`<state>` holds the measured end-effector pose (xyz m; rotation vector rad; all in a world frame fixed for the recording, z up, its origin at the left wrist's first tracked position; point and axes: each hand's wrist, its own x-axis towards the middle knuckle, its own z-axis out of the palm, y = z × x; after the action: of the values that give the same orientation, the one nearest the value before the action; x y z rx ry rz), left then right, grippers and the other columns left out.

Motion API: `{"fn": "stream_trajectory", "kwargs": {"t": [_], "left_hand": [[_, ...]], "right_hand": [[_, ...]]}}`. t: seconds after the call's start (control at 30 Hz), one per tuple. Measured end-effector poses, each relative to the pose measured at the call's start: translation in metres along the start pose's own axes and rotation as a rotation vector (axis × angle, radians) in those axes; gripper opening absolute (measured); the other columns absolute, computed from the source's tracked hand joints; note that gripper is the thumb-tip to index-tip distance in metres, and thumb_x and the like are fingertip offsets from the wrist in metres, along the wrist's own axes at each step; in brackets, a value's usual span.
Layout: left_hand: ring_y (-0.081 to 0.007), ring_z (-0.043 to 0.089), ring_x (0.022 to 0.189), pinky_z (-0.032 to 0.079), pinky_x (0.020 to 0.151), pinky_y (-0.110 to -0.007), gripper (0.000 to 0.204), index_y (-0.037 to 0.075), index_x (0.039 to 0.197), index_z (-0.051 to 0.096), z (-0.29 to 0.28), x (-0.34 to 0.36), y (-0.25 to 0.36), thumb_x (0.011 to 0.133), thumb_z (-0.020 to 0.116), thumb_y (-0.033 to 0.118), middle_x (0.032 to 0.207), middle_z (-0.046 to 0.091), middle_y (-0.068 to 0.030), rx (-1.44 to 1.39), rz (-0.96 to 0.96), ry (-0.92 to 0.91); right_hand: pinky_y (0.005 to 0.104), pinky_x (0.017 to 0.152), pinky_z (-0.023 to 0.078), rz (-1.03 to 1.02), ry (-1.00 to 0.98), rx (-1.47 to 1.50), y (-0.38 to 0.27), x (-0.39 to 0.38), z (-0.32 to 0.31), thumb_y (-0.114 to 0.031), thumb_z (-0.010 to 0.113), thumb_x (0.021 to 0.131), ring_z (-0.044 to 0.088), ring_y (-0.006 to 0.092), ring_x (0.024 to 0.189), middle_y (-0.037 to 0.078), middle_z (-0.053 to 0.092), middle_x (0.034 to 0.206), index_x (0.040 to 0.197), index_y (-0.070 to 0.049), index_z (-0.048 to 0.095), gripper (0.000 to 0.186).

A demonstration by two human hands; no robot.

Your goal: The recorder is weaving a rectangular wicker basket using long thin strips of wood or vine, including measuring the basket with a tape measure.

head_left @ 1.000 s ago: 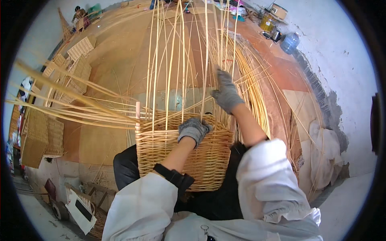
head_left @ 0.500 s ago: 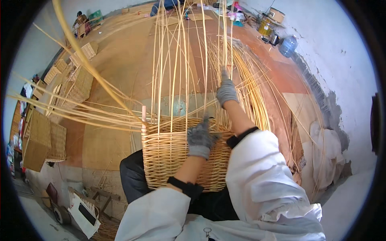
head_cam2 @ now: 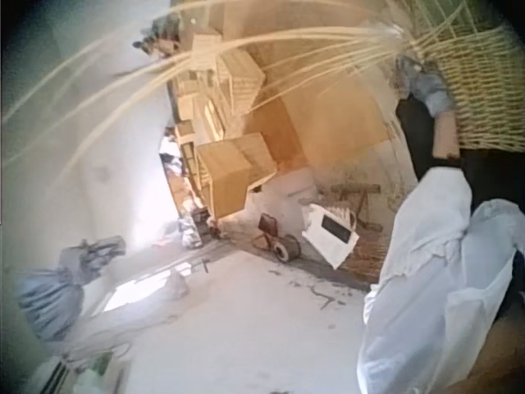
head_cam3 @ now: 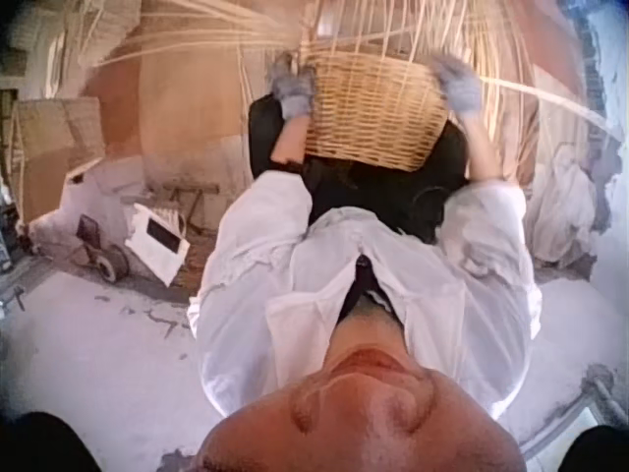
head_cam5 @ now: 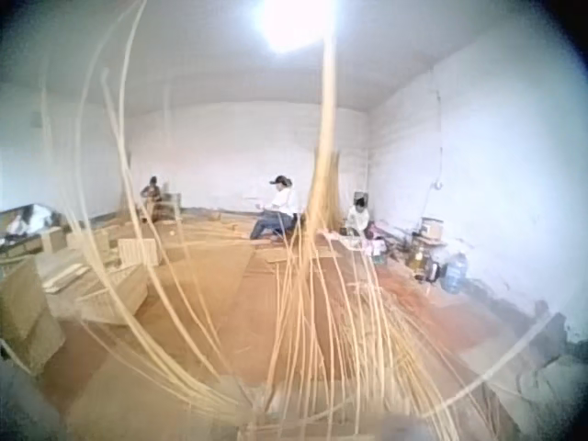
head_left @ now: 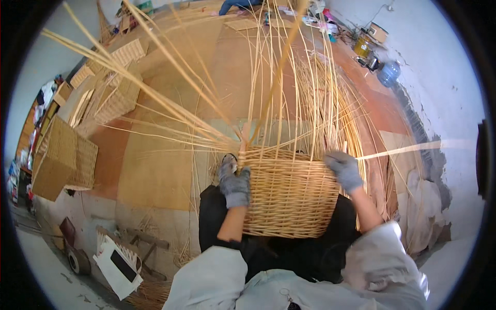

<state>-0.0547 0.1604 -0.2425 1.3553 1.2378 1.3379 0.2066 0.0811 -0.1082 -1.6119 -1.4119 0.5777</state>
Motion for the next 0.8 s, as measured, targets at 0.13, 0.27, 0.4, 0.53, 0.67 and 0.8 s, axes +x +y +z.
{"fn": "stream_trajectory", "kwargs": {"t": [0.13, 0.27, 0.4, 0.53, 0.67, 0.8], "left_hand": [[-0.0229, 0.054, 0.095, 0.045, 0.083, -0.031, 0.044, -0.003, 0.115, 0.050, -0.027, 0.023, 0.009, 0.074, 0.066, 0.003, 0.109, 0.055, -0.0152, -0.024, -0.186, -0.013], [-0.0194, 0.053, 0.095, 0.046, 0.083, -0.029, 0.046, -0.003, 0.118, 0.049, -0.035, 0.018, 0.033, 0.075, 0.066, 0.000, 0.112, 0.054, -0.0136, 0.065, -0.285, -0.027], [-0.0217, 0.054, 0.095, 0.046, 0.083, -0.032, 0.044, -0.002, 0.116, 0.050, -0.039, 0.025, 0.044, 0.076, 0.067, 0.005, 0.108, 0.055, -0.0138, 0.066, -0.362, -0.061], [-0.0227, 0.054, 0.096, 0.046, 0.083, -0.033, 0.042, -0.002, 0.114, 0.052, -0.037, 0.025, 0.013, 0.076, 0.068, 0.009, 0.107, 0.056, -0.0151, 0.078, -0.294, -0.063], [-0.0213, 0.054, 0.096, 0.046, 0.083, -0.032, 0.042, -0.001, 0.114, 0.053, -0.045, 0.029, 0.025, 0.075, 0.067, 0.006, 0.106, 0.056, -0.0139, 0.166, -0.226, -0.041], [-0.0195, 0.054, 0.095, 0.047, 0.082, -0.030, 0.042, 0.000, 0.115, 0.053, -0.044, 0.034, 0.058, 0.075, 0.066, 0.000, 0.107, 0.056, -0.0119, 0.102, -0.359, -0.082]], "right_hand": [[0.0356, 0.072, 0.047, -0.826, -0.608, -0.910, -0.046, 0.100, 0.144, -0.010, 0.054, 0.078, 0.059, 0.0270, 0.079, 0.012, 0.063, 0.089, 0.092, -0.006, 0.065, 0.018], [0.0367, 0.068, 0.047, -0.845, -0.893, -1.246, -0.061, 0.141, 0.204, -0.015, 0.051, 0.084, 0.058, 0.0266, 0.075, 0.010, 0.064, 0.085, 0.091, -0.005, 0.064, 0.018], [0.0373, 0.067, 0.047, -0.821, -0.947, -1.269, -0.061, 0.156, 0.222, -0.017, 0.051, 0.084, 0.058, 0.0270, 0.074, 0.010, 0.064, 0.085, 0.090, -0.005, 0.064, 0.019], [0.0378, 0.066, 0.047, -0.813, -0.957, -1.308, -0.066, 0.166, 0.246, -0.020, 0.052, 0.084, 0.059, 0.0274, 0.073, 0.010, 0.064, 0.084, 0.090, -0.006, 0.064, 0.020], [0.0384, 0.065, 0.047, -0.791, -1.002, -1.203, -0.048, 0.176, 0.224, -0.022, 0.053, 0.083, 0.059, 0.0277, 0.071, 0.010, 0.063, 0.083, 0.090, -0.006, 0.064, 0.021], [0.0389, 0.064, 0.047, -0.617, -1.059, -1.226, -0.027, 0.182, 0.172, -0.025, 0.053, 0.083, 0.059, 0.0281, 0.070, 0.010, 0.063, 0.083, 0.089, -0.006, 0.064, 0.022]]}}
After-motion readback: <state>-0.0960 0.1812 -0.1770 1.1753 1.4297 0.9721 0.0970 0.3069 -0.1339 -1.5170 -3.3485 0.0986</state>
